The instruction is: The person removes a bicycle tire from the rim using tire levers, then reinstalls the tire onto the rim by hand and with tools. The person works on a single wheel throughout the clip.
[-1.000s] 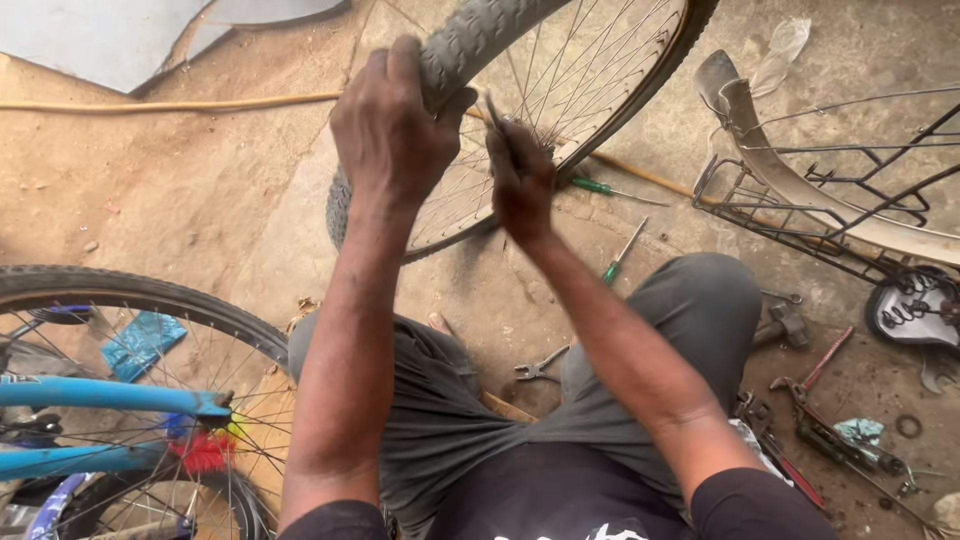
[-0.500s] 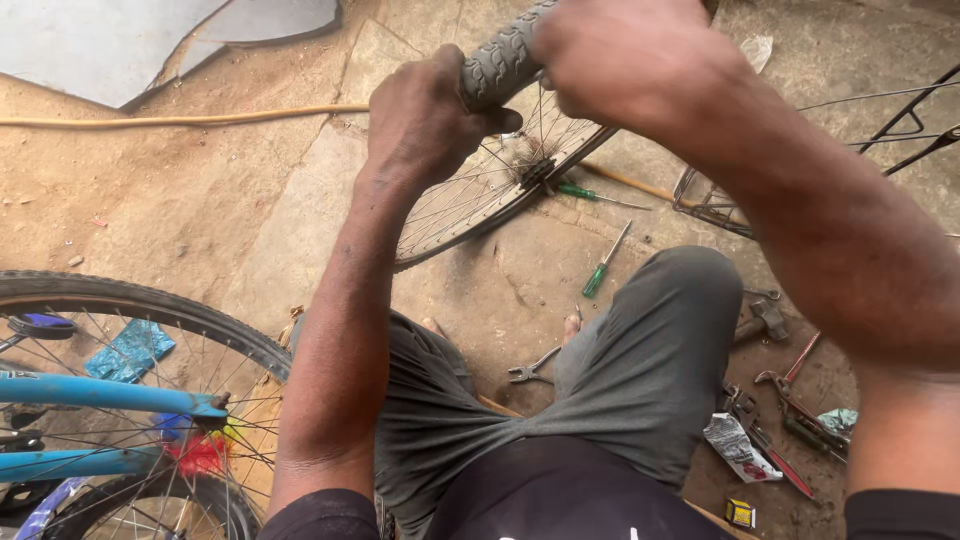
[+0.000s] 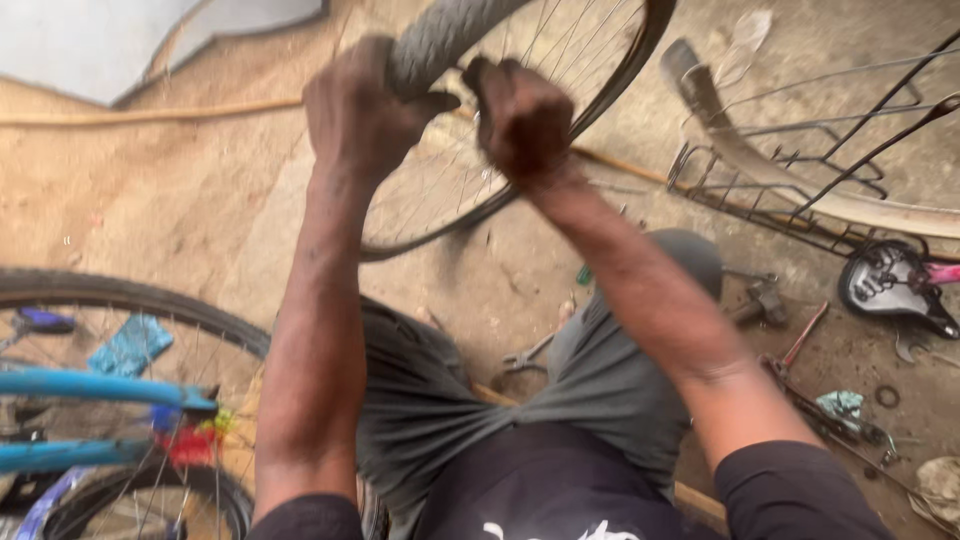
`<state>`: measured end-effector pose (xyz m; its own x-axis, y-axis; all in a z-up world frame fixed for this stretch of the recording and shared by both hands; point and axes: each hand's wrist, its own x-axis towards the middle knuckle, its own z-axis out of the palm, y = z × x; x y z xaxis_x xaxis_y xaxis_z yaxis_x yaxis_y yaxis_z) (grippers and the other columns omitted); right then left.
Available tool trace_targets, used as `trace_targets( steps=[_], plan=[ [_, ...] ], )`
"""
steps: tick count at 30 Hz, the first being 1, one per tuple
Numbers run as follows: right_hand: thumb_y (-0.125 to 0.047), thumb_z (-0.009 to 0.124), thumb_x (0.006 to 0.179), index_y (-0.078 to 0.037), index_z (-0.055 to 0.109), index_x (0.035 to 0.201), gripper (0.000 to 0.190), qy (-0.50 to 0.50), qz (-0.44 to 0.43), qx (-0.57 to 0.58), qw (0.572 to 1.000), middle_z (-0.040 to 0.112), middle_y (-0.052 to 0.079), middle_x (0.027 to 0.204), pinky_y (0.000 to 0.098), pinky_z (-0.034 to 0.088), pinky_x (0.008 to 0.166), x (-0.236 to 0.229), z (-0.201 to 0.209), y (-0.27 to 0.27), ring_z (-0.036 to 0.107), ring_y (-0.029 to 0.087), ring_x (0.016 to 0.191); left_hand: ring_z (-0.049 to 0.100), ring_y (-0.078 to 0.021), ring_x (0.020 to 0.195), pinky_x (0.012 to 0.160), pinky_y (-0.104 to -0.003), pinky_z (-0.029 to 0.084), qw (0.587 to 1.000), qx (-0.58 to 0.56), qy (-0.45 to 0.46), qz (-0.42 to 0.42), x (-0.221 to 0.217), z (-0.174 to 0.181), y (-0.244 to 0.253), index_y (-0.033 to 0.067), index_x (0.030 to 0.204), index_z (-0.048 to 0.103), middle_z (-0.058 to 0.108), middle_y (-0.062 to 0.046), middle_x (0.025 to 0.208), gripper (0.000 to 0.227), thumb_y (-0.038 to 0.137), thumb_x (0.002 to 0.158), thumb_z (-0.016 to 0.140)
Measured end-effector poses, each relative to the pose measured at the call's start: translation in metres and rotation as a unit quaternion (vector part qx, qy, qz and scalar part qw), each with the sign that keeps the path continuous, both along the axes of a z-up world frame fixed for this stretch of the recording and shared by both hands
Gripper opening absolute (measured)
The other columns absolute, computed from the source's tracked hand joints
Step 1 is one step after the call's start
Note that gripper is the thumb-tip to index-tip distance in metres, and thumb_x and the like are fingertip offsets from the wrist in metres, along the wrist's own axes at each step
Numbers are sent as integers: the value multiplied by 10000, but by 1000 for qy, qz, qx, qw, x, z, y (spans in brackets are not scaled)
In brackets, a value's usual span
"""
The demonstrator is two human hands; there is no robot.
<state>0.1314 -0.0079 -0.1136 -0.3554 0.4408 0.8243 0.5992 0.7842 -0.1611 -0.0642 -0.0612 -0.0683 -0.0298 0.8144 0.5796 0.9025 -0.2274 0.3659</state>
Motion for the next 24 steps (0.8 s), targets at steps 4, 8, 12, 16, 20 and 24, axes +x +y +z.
trace_targets(
  steps=[4,8,12,16,20,24],
  plan=[
    [-4,628,994,-74,705,1045,116,90,106,8,990,682,90,861,393,550,628,-16,-26,15,673,266,763,683,-207,698,615,-344,537,993,108,50,-12,3,-12,-10,27,1080,664,702,-85,856,609,433,770,995],
    [-43,544,1111,-61,657,1203,147,175,202,9,964,733,85,1006,326,635,701,-46,-66,40,729,194,856,586,-151,576,522,-312,498,999,-41,17,26,1,0,-7,5,1005,643,605,-34,739,672,592,841,927],
    [-117,505,1139,-33,614,1283,198,205,196,-131,950,714,116,996,323,610,670,-66,-89,15,710,187,813,588,-168,579,508,-349,474,981,-186,25,42,2,34,21,21,1011,674,631,-53,729,686,694,915,766],
    [-217,484,1148,-40,642,1240,254,263,214,-306,889,729,100,967,294,541,619,-85,-93,-31,675,129,717,677,-154,641,607,-338,539,984,-172,48,17,32,44,57,164,1135,764,750,-50,799,559,668,893,785],
    [-329,431,1132,-99,701,1205,362,161,246,-638,712,647,21,765,248,512,617,-93,-118,-73,516,83,635,726,-142,697,684,-355,567,982,-183,48,12,25,50,71,219,1188,764,799,-6,901,532,658,889,727],
    [-347,423,1096,-111,664,1085,338,185,237,-580,757,650,-33,794,282,503,576,-86,-150,-41,553,82,650,686,-196,788,686,-417,533,988,-155,-2,-12,7,57,73,156,1204,736,754,-83,977,599,676,912,685]
  ],
)
